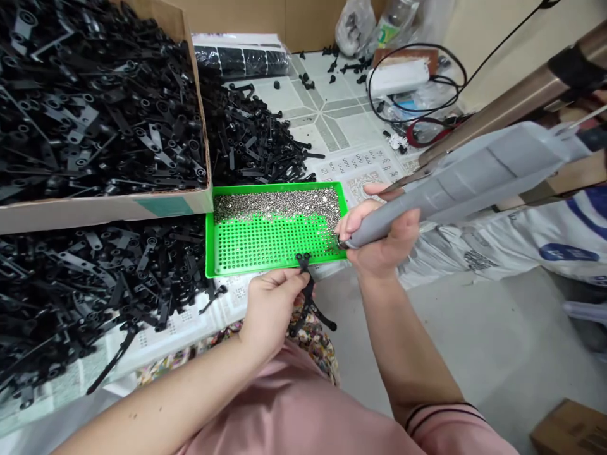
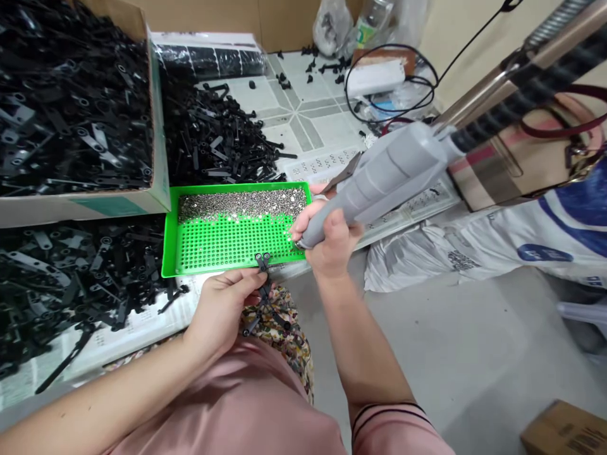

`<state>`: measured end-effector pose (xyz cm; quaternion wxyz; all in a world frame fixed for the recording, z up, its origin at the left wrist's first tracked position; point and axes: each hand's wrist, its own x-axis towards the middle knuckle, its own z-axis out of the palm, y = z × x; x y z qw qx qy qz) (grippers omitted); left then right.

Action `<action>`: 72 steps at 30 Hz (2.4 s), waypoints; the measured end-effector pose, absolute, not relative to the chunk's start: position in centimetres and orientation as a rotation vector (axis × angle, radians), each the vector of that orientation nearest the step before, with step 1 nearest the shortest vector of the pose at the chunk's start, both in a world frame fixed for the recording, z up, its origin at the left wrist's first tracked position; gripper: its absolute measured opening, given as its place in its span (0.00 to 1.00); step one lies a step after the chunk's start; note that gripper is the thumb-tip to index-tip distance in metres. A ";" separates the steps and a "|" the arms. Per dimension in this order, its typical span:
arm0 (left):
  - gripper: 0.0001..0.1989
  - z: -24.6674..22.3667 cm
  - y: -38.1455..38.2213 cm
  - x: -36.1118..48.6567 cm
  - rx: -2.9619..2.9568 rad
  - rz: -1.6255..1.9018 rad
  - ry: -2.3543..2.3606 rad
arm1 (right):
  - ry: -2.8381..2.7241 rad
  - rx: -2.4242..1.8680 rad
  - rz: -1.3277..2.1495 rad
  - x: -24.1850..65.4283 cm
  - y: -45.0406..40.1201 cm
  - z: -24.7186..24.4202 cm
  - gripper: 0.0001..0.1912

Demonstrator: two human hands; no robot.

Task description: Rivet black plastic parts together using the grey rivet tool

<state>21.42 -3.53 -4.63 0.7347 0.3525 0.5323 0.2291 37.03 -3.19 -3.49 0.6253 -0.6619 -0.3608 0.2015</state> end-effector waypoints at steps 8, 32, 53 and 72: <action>0.07 -4.8 -3.6 21.6 0.771 0.509 1.164 | -0.802 -1.420 0.488 37.3 -3.1 -4.1 0.26; 0.13 -4.3 -3.3 21.5 0.793 0.437 1.221 | -0.726 -1.258 0.386 33.5 -4.1 0.5 0.20; 0.14 -4.1 -3.3 21.4 0.795 0.430 1.211 | -0.828 -0.895 0.551 33.0 -3.1 -0.6 0.17; 0.15 -5.1 -4.0 21.1 0.700 0.519 1.194 | -0.786 -0.948 0.343 36.3 -0.9 -1.7 0.16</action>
